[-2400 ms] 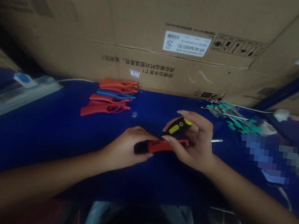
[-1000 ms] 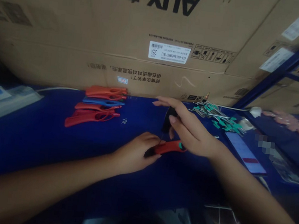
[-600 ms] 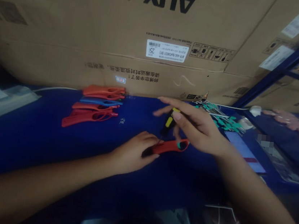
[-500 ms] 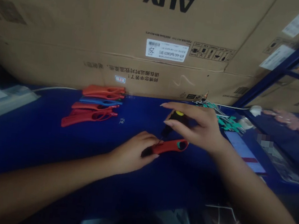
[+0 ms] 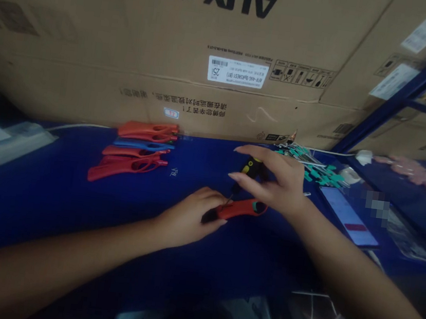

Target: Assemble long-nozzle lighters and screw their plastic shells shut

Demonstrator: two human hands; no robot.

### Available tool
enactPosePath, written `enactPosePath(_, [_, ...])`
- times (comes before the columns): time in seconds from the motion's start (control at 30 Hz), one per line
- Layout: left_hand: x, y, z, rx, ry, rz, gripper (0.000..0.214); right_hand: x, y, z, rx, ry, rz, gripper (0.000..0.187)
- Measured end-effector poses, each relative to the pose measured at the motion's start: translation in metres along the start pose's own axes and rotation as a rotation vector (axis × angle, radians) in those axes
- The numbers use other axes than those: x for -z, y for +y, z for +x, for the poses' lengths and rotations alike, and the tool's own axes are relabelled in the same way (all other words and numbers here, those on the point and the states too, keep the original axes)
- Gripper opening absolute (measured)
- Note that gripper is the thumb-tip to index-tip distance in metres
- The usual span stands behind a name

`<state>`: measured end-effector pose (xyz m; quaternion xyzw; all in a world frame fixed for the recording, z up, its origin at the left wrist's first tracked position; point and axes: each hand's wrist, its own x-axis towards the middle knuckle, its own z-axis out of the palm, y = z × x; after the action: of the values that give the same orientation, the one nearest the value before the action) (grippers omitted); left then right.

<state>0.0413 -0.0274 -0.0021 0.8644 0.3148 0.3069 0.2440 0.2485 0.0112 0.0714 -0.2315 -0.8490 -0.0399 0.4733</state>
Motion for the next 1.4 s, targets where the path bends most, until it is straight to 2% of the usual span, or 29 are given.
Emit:
enactPosePath(0.07, [0.000,0.000,0.000,-0.002,-0.005,-0.004,0.024,0.002,-0.003,0.001,-0.016,-0.066,0.072,0.034])
enactPosePath(0.17, [0.000,0.000,0.000,-0.006,-0.016,-0.012,0.026,0.002,-0.007,0.002,-0.118,-0.225,0.310,0.041])
enactPosePath(0.23, [-0.001,-0.001,0.000,-0.004,-0.013,-0.005,0.028,0.001,-0.008,0.002,-0.100,-0.184,0.314,0.035])
enactPosePath(0.3, [-0.001,-0.002,-0.001,0.000,0.000,0.011,0.028,0.000,-0.007,0.002,0.004,-0.051,0.184,0.029])
enactPosePath(0.37, [-0.001,-0.002,-0.001,-0.001,0.006,0.024,0.028,0.001,-0.008,0.002,0.083,-0.009,0.103,0.028])
enactPosePath(0.5, [-0.001,-0.002,-0.001,0.005,-0.012,0.024,0.028,0.007,-0.012,0.007,-0.043,-0.292,0.374,0.039])
enactPosePath(0.53, [-0.001,-0.003,-0.001,0.007,-0.013,0.025,0.028,0.008,-0.013,0.008,-0.059,-0.324,0.424,0.037])
enactPosePath(0.57, [-0.001,-0.003,-0.001,0.010,-0.016,0.027,0.027,0.009,-0.014,0.008,-0.047,-0.308,0.421,0.034])
enactPosePath(0.7, [-0.001,-0.002,-0.001,0.025,-0.033,0.026,0.028,0.007,-0.013,0.006,0.105,-0.068,0.146,0.030])
enactPosePath(0.77, [0.000,0.000,0.000,0.019,-0.018,0.024,0.029,0.006,-0.013,0.006,0.053,-0.105,0.188,0.030])
enactPosePath(0.83, [0.001,0.001,0.000,0.016,-0.010,0.024,0.028,0.005,-0.014,0.006,-0.081,-0.227,0.361,0.036])
enactPosePath(0.9, [0.000,0.001,0.000,0.016,-0.014,0.020,0.028,0.004,-0.012,0.006,-0.141,-0.251,0.439,0.037])
enactPosePath(1.03, [-0.002,-0.002,-0.001,0.004,0.001,0.013,0.027,0.002,-0.006,0.004,0.075,-0.010,0.113,0.027])
enactPosePath(1.07, [-0.002,-0.002,-0.001,0.006,0.002,0.013,0.027,0.003,-0.005,0.004,0.116,0.013,0.054,0.025])
enactPosePath(1.13, [-0.001,-0.002,-0.001,0.009,-0.004,0.008,0.027,0.004,-0.004,0.004,0.120,-0.044,0.088,0.024])
enactPosePath(1.2, [0.000,0.000,0.000,0.006,-0.012,-0.004,0.027,0.006,-0.006,0.005,0.025,-0.190,0.260,0.033])
enactPosePath(1.27, [0.000,0.000,0.000,0.005,-0.019,-0.009,0.027,0.007,-0.008,0.006,-0.078,-0.282,0.397,0.038])
enactPosePath(1.33, [0.000,-0.001,0.000,0.007,-0.014,-0.002,0.028,0.007,-0.008,0.007,-0.082,-0.228,0.373,0.031])
enactPosePath(1.4, [-0.002,-0.003,-0.001,0.001,0.000,0.007,0.027,0.005,-0.007,0.006,0.020,-0.087,0.216,0.027])
